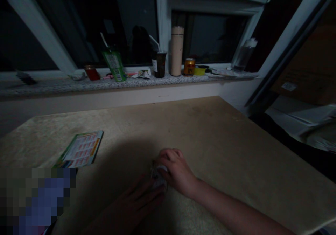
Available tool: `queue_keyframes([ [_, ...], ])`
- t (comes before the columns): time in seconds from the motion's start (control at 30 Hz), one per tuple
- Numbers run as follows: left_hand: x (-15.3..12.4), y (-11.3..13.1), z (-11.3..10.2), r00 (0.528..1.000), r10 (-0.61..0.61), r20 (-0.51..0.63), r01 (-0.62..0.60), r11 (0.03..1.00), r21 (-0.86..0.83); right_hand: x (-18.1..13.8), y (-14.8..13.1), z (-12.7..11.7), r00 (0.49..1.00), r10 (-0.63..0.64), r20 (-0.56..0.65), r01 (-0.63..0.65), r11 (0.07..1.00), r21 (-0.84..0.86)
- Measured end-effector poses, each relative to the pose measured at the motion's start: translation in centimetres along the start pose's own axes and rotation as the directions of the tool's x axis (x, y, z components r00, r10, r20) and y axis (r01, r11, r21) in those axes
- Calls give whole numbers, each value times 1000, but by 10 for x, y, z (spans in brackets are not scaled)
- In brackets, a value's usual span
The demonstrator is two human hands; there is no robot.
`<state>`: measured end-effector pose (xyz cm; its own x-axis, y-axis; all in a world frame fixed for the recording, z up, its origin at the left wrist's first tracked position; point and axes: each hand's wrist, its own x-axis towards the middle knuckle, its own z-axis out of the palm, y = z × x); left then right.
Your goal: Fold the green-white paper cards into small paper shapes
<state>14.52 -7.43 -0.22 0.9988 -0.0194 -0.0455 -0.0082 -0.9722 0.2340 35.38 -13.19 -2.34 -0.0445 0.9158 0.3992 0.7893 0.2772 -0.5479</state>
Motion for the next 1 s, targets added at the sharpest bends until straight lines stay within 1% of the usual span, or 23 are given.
queue_keyframes([
  [0.1,-1,2,-3,1000,12,7,-12,999,33,-1,2,0,997,-58,47,58,998,-2],
  [0.17,-3,3,-5,1000,-17,-12,18,995,93,-1,4,0,996,-69,64,69,998,0],
  [0.2,-4,2,-5,996,-67,-52,73,989,132,-1,4,0,995,-70,71,70,998,3],
  [0.23,-6,0,-4,990,-91,-104,109,977,182,0,4,0,994,-67,82,67,998,5],
  [0.3,-9,-7,-1,977,-93,-191,143,953,265,0,3,0,993,-63,104,63,998,9],
  [0.33,-11,-11,0,971,-95,-217,159,942,295,0,3,-1,991,-64,114,63,998,10],
  [0.5,-14,-25,4,961,-86,-264,181,915,361,1,3,-4,986,-96,139,94,995,16],
  [0.57,-15,-28,5,958,-85,-275,189,907,377,1,3,-5,983,-114,145,113,993,19],
  [0.67,-15,-34,7,948,-119,-294,228,900,370,2,3,-5,975,-151,161,149,988,24],
  [0.83,-15,-39,11,948,-180,-263,265,903,339,1,2,-7,967,-182,176,179,983,35],
  [1.0,-13,-37,11,937,-240,-252,309,907,285,2,-1,-18,943,-244,225,236,970,63],
])
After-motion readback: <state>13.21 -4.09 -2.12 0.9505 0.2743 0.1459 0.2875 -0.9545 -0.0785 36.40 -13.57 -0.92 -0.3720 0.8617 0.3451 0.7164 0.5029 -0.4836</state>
